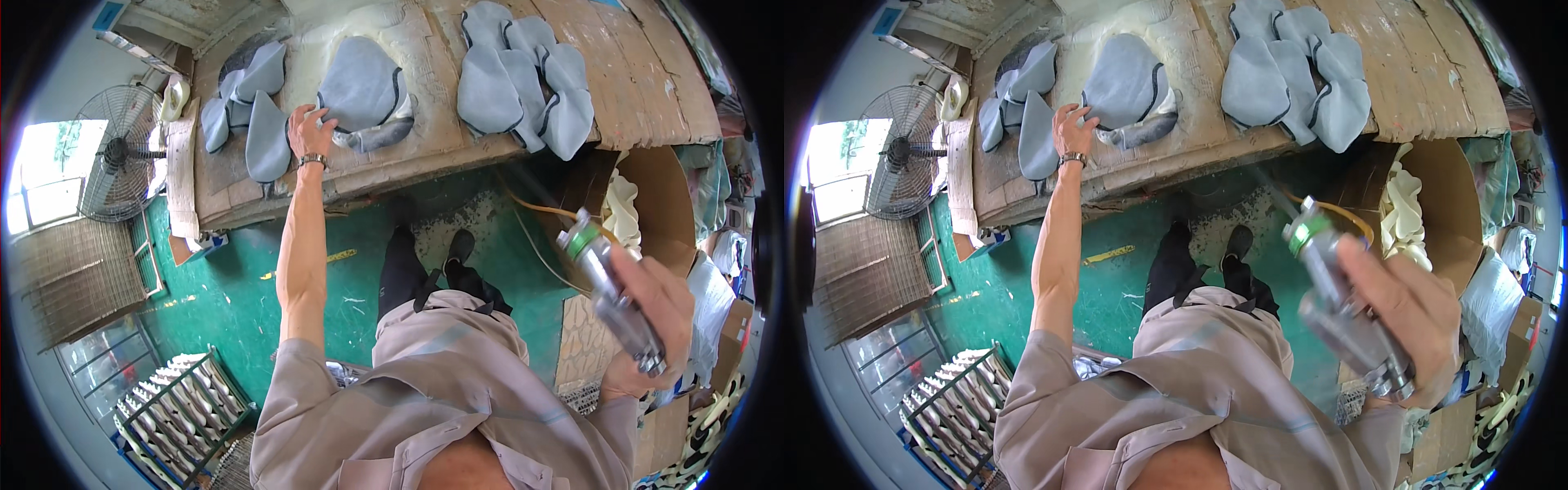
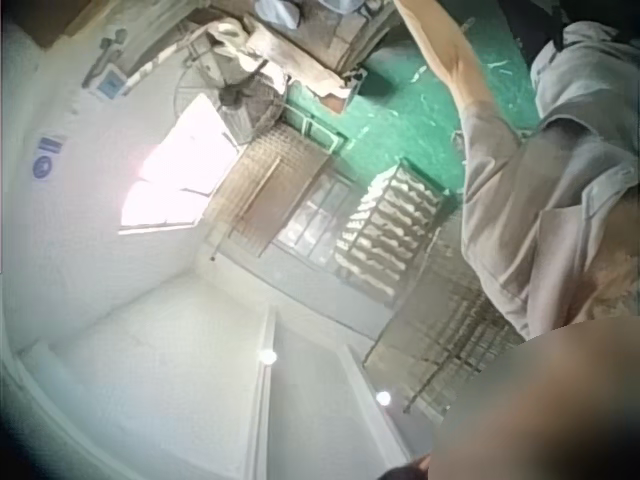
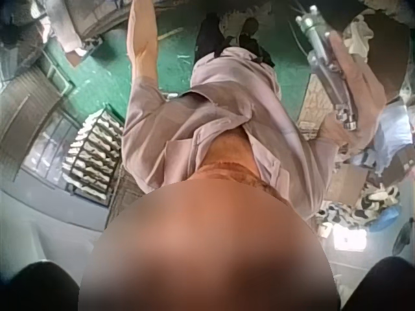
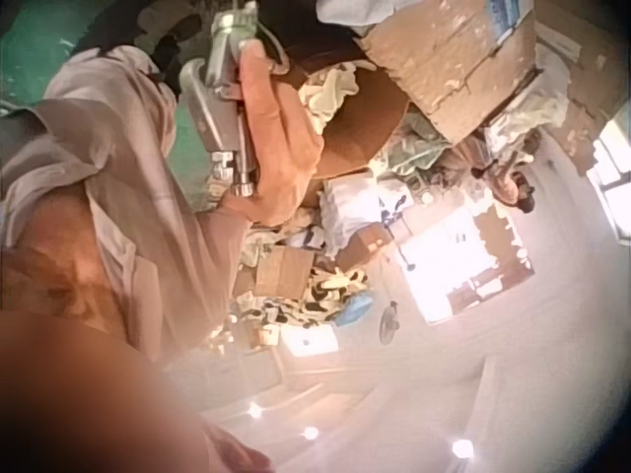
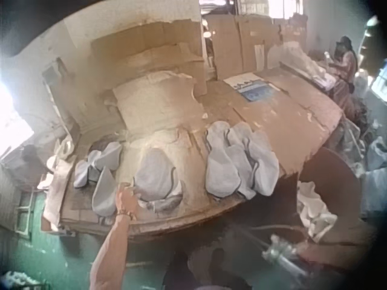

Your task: The recorder handles, sprays, and organizes shoe upper components onto a drying rack in a factory setting.

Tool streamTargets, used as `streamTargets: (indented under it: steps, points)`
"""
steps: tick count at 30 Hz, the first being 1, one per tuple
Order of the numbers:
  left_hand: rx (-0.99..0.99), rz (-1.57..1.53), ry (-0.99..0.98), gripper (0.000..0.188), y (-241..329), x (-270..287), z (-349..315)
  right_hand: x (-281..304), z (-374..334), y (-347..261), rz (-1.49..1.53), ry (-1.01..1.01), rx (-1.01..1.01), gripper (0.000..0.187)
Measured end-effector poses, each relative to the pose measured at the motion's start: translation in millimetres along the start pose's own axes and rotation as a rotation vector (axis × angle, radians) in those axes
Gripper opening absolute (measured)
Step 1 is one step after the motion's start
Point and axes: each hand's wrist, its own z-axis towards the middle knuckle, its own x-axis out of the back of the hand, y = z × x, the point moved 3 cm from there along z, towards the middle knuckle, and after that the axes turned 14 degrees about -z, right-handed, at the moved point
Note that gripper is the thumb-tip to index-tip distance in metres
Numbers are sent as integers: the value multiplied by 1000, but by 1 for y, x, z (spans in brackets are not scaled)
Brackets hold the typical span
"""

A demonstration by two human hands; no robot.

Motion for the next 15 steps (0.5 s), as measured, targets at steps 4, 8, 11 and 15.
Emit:
streamTargets:
  steps: [4,8,11,15]
  points:
    - [-29,-14,61,25,2,4,6,4,-17,7,101,-282,210,46]
    - [-31,-29,52,23,-1,21,8,4,-18,-20,328,-214,189,49]
    - [-62,-62,114,20,7,44,14,-2,-16,-60,174,-171,69,49]
    - [-71,-109,242,16,24,110,30,-12,-21,-97,178,-220,126,52]
